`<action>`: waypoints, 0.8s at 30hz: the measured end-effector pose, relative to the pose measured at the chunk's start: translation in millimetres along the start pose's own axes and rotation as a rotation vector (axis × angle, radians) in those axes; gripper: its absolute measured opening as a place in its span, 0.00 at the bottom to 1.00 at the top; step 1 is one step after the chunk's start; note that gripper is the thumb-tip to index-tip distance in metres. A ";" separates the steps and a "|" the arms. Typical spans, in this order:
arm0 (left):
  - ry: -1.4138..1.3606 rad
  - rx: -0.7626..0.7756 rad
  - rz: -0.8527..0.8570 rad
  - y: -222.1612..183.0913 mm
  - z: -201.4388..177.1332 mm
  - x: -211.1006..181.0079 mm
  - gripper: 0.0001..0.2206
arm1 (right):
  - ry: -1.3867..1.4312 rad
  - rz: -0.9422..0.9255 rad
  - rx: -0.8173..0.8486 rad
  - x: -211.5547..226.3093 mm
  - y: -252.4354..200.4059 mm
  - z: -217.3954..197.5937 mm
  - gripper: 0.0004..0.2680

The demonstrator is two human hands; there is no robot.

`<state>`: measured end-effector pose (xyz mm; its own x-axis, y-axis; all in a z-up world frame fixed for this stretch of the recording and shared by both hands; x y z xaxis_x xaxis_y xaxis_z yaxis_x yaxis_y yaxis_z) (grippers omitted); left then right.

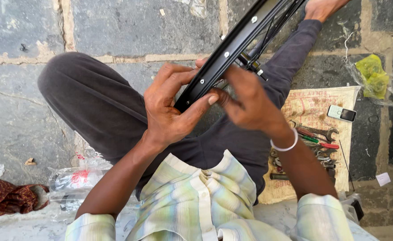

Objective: The person is manually inserting spokes into the rim of a bicycle wheel and tightening the nipples by hand while sitting on the ground.

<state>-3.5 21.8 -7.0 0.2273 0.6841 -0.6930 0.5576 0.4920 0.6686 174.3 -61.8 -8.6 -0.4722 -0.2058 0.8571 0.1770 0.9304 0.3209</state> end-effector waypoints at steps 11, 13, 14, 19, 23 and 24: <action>-0.030 -0.014 0.028 0.0 6.9 -4.8 0.25 | 0.242 0.060 -0.772 -59.8 -31.4 92.0 0.12; -0.034 -0.005 0.028 -0.5 8.7 -5.2 0.26 | 0.626 0.147 -0.770 -54.6 -36.9 94.7 0.12; -0.028 -0.005 0.034 0.6 9.3 -5.9 0.26 | 0.651 0.189 -0.716 -49.2 -37.6 90.5 0.11; -0.011 -0.024 -0.009 1.1 9.8 -10.5 0.21 | 0.544 0.184 -0.249 -22.1 -30.3 36.9 0.13; -0.044 -0.026 -0.076 -2.7 12.7 -8.4 0.18 | 0.569 0.253 -0.013 -20.5 -19.6 13.3 0.14; -0.035 -0.021 -0.093 -3.1 13.6 -7.1 0.17 | 0.388 0.184 -0.053 -21.8 -16.0 13.9 0.13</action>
<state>4.0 8.1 -7.8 0.2030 0.6160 -0.7612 0.5608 0.5641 0.6061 169.7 -68.0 -38.0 -0.0711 -0.1459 0.9867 0.2769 0.9475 0.1601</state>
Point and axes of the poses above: each hand's wrist, its own y-axis towards the middle knuckle, its own z-axis out of the palm, x = y × z, the point moved 1 cm from there along y, towards the middle knuckle, and after that the axes turned 14 degrees about z, right-handed, at the moved point
